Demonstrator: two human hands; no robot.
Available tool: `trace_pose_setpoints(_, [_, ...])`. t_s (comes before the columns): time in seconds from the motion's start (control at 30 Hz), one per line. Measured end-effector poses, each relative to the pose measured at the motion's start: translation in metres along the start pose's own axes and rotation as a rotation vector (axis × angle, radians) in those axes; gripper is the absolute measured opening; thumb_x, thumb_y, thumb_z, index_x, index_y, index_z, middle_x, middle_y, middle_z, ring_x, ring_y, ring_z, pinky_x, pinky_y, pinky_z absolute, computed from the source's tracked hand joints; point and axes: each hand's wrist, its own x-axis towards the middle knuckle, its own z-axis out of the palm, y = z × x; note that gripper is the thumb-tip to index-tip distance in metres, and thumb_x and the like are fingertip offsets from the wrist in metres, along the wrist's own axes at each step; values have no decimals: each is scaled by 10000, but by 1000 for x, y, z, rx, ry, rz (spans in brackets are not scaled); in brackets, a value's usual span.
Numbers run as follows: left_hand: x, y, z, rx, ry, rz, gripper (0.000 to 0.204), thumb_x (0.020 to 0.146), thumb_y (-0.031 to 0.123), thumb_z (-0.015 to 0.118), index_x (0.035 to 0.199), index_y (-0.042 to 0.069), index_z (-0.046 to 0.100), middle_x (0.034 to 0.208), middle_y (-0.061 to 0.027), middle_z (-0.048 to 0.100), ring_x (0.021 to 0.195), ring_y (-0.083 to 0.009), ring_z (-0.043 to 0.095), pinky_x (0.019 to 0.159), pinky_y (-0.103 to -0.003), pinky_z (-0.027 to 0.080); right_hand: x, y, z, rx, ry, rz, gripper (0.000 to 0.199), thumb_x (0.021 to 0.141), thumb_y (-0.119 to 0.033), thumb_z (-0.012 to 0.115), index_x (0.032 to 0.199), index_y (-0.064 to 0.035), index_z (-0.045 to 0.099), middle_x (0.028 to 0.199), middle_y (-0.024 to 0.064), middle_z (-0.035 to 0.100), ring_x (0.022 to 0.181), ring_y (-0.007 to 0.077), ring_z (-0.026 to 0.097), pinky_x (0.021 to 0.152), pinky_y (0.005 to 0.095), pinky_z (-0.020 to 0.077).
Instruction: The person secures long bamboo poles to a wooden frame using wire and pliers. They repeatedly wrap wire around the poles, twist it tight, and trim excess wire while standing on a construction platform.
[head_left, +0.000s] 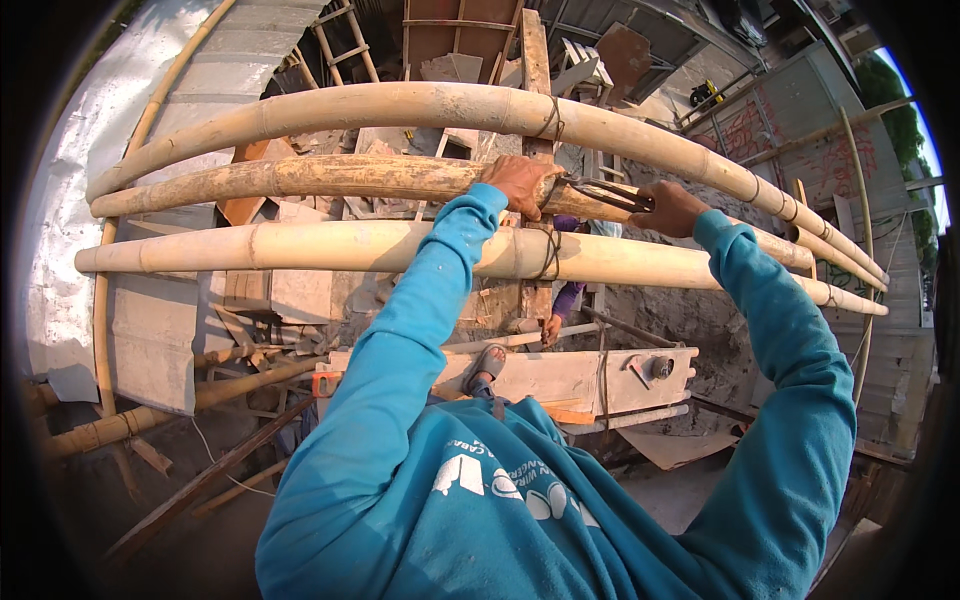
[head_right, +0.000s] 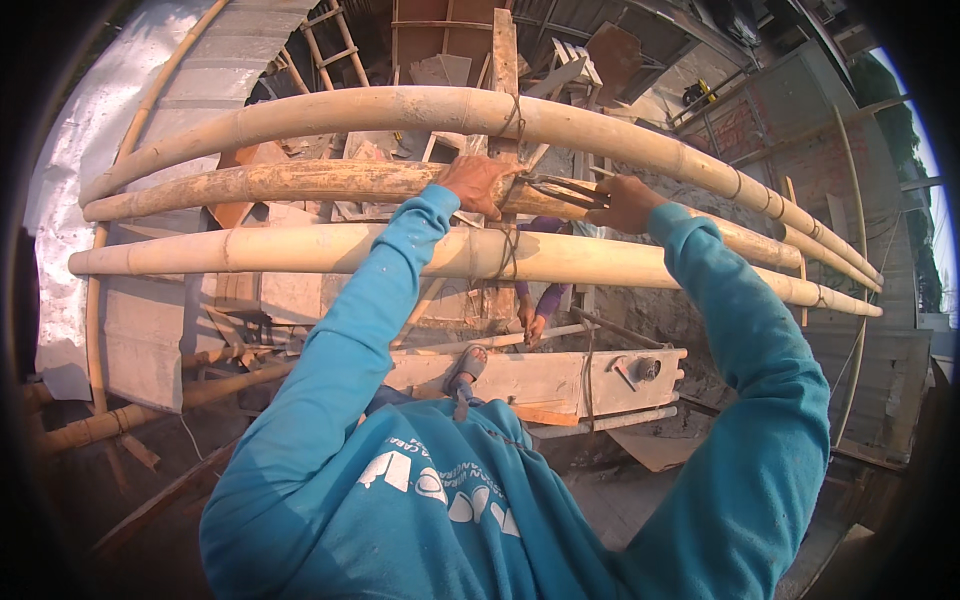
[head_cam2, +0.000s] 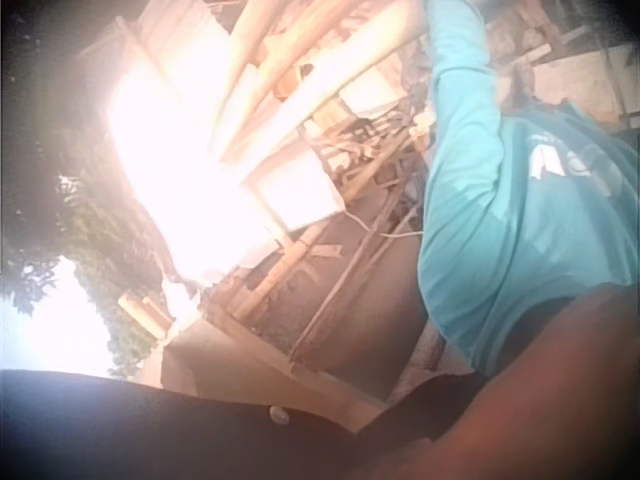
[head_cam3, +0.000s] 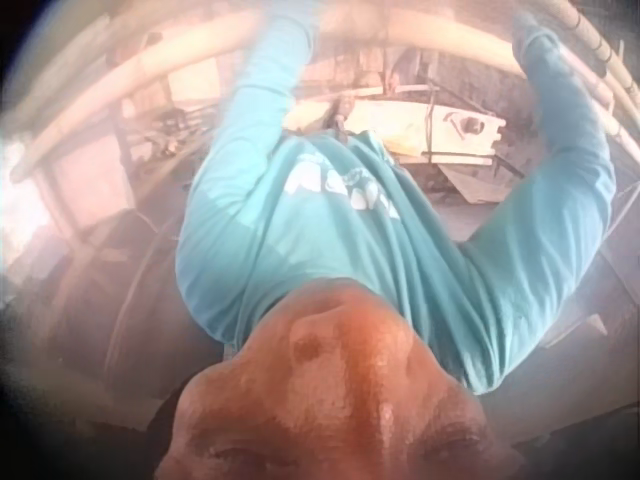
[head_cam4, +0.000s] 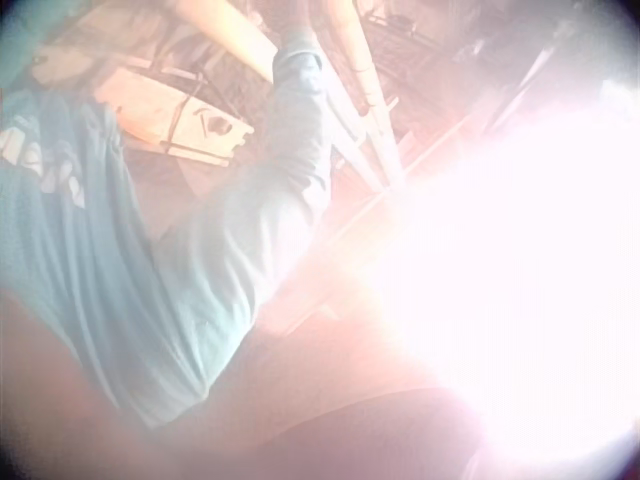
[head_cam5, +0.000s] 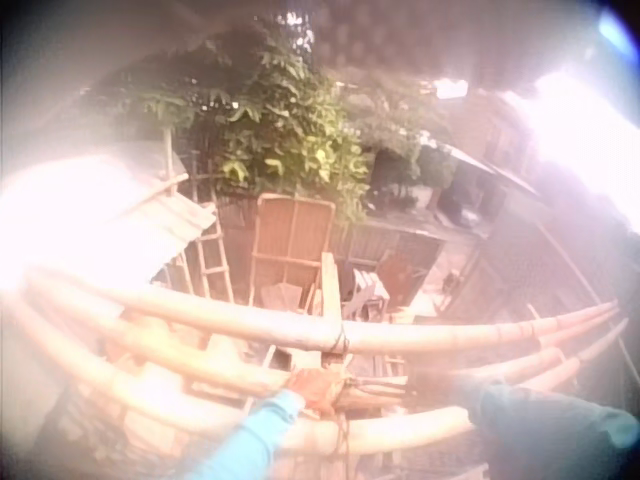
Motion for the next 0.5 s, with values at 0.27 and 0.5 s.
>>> trace_pose_setpoints(0.27, [-2, -7, 3, 4, 11, -22, 895, 556, 313, 897, 1363, 135, 551, 1126, -170, 680, 1056, -377, 651, 926, -460, 527, 16, -53, -30, -756, 330, -258, 217, 929, -273, 630, 880, -92, 740, 873, 139, 713, 875, 302, 707, 765, 400, 548])
trace_pose_setpoints(0.5, [1, -6, 4, 9, 58, 19, 924, 527, 330, 904, 1379, 225, 562, 1114, -148, 708, 1008, -336, 682, 882, -463, 550, 24, -59, -63, -225, -250, 104, 434, 981, -381, 540, 845, -2, 703, 786, 161, 709, 729, 316, 712, 653, 450, 553])
